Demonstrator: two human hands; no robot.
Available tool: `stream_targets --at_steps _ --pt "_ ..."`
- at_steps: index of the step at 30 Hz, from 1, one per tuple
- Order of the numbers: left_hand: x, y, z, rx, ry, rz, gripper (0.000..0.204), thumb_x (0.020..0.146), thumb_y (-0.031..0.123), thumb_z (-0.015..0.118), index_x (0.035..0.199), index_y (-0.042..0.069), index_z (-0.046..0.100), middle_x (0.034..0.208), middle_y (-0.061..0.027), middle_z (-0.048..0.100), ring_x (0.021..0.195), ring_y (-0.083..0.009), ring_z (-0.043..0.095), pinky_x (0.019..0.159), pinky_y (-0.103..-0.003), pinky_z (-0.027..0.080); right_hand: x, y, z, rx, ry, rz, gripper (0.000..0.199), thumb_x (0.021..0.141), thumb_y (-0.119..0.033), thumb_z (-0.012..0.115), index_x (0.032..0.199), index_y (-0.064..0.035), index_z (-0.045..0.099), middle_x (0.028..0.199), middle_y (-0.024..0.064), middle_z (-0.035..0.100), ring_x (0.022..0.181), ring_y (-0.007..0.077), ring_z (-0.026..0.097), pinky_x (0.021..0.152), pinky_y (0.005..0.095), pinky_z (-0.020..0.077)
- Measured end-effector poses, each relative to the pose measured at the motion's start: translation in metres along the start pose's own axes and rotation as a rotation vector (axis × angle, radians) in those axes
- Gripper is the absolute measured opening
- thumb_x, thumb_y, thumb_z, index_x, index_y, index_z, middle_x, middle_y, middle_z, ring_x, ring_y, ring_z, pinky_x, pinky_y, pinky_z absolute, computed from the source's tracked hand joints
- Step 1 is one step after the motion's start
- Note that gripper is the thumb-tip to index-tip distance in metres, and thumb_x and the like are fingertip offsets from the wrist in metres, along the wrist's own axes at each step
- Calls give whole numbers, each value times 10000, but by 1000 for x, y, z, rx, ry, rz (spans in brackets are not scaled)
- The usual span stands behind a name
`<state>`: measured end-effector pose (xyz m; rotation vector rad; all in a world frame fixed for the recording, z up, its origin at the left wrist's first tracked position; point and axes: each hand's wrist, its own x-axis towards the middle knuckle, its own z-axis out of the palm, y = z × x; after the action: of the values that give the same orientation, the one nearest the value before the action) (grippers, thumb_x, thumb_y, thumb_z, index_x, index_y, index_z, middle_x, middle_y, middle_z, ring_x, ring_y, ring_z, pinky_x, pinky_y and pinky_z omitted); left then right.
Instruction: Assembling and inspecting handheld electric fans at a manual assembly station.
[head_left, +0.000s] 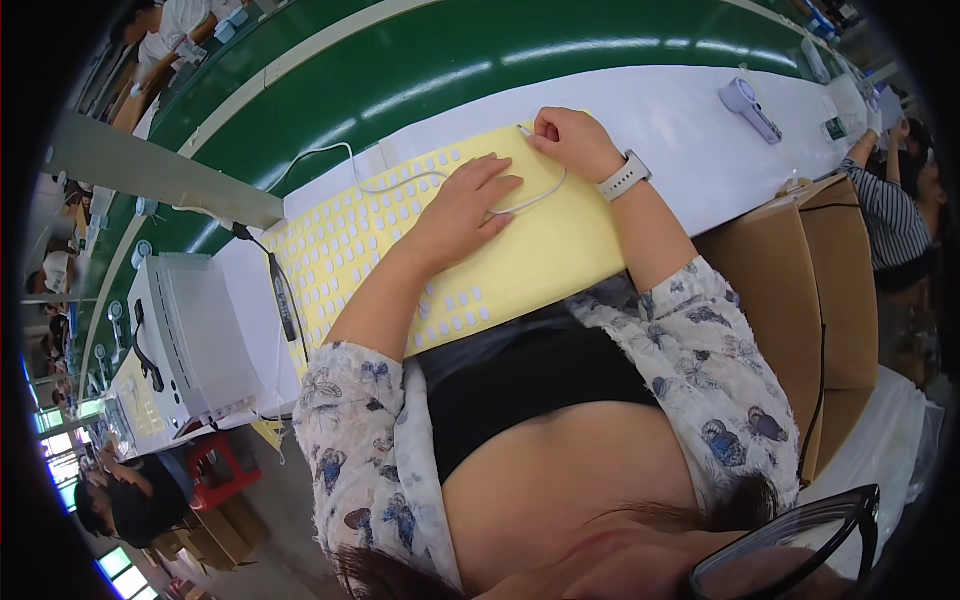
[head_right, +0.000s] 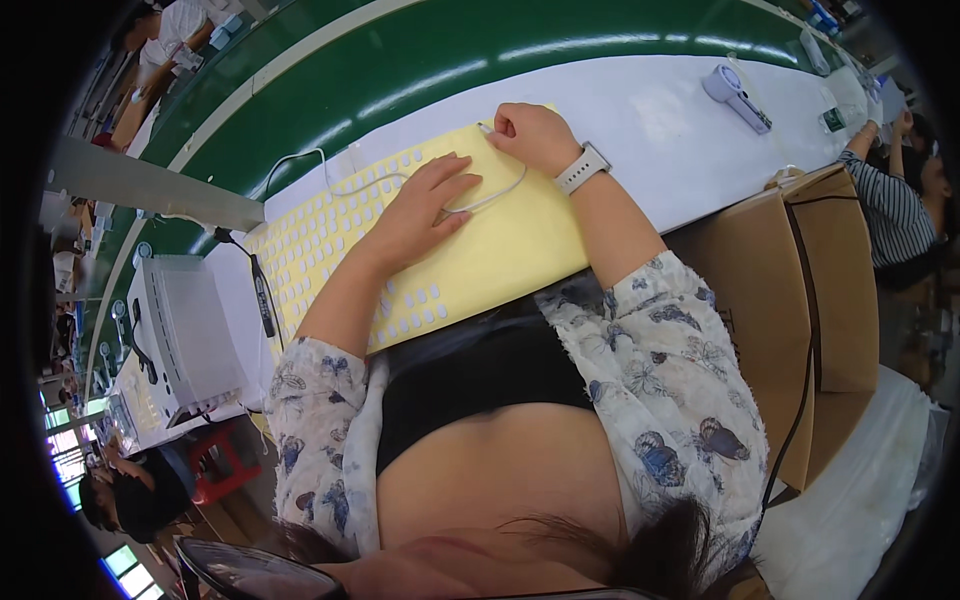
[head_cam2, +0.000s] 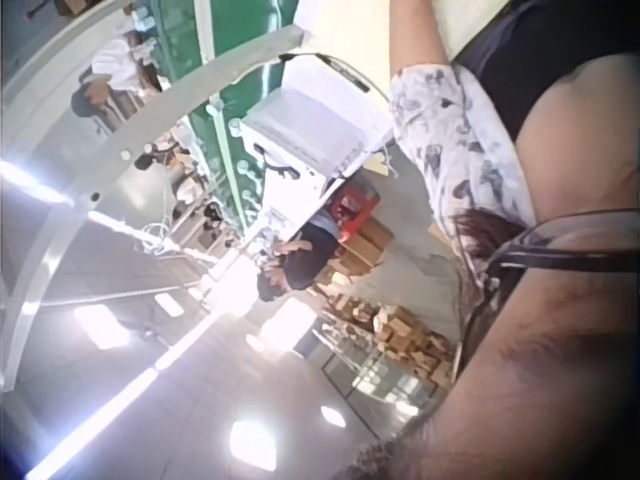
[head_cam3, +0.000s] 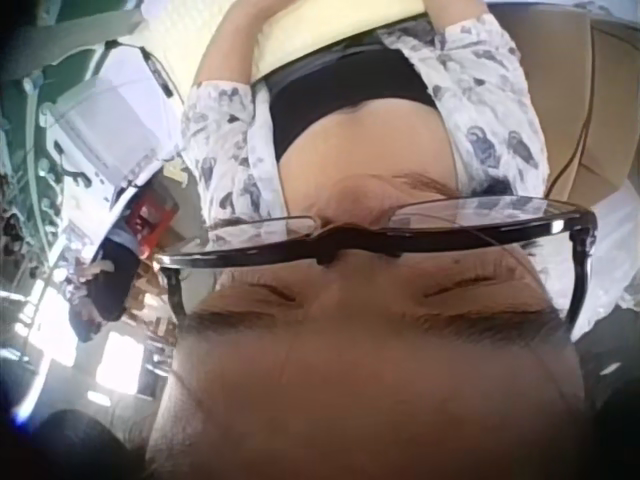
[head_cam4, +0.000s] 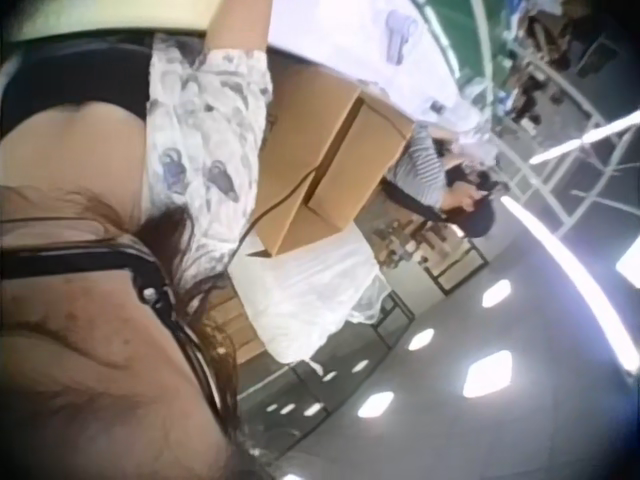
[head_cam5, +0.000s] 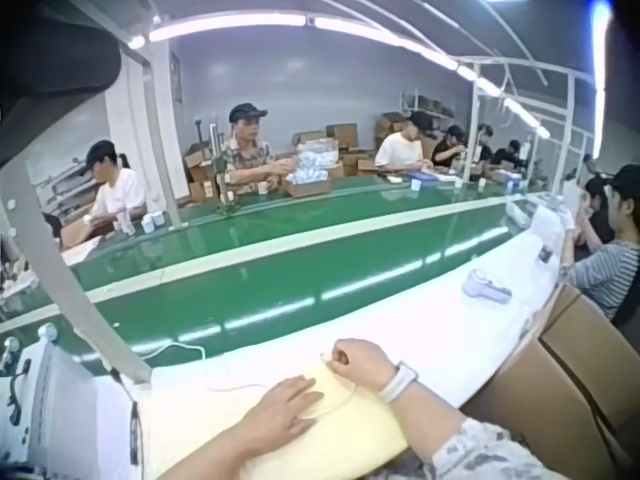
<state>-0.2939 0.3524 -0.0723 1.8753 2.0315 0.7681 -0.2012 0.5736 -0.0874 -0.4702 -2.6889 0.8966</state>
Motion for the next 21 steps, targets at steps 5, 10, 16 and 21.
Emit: stream_targets --at_steps 5,10,16,21 --pt "-1 -1 0 19 16 3 425 836 177 640 1239 83 538 1394 -132 418 1328 -331 336 1096 -413 296 0 0 2 57 17 19 181 811 -194 668 809 -37 577 687 49 593 623 157 549 600 282 455" --pt "0 1 2 27 1 -5 428 836 172 638 1242 83 536 1398 -134 414 1332 -330 331 1100 -412 290 0 1 2 138 53 54 176 829 -183 656 853 -31 570 707 51 600 645 152 560 616 280 460" --pt "-1 0 0 13 17 -6 413 831 171 640 1224 81 547 1386 -135 425 1325 -333 341 1095 -416 300 1 -7 -2 150 0 141 183 846 -173 648 928 -26 574 721 49 605 659 150 567 620 282 460" --pt "0 -3 0 9 22 10 423 829 140 634 1236 73 542 1387 -138 425 1327 -327 339 1094 -411 297 1 2 1 171 30 45 227 837 -222 645 965 -39 604 727 74 629 656 220 600 618 327 470"
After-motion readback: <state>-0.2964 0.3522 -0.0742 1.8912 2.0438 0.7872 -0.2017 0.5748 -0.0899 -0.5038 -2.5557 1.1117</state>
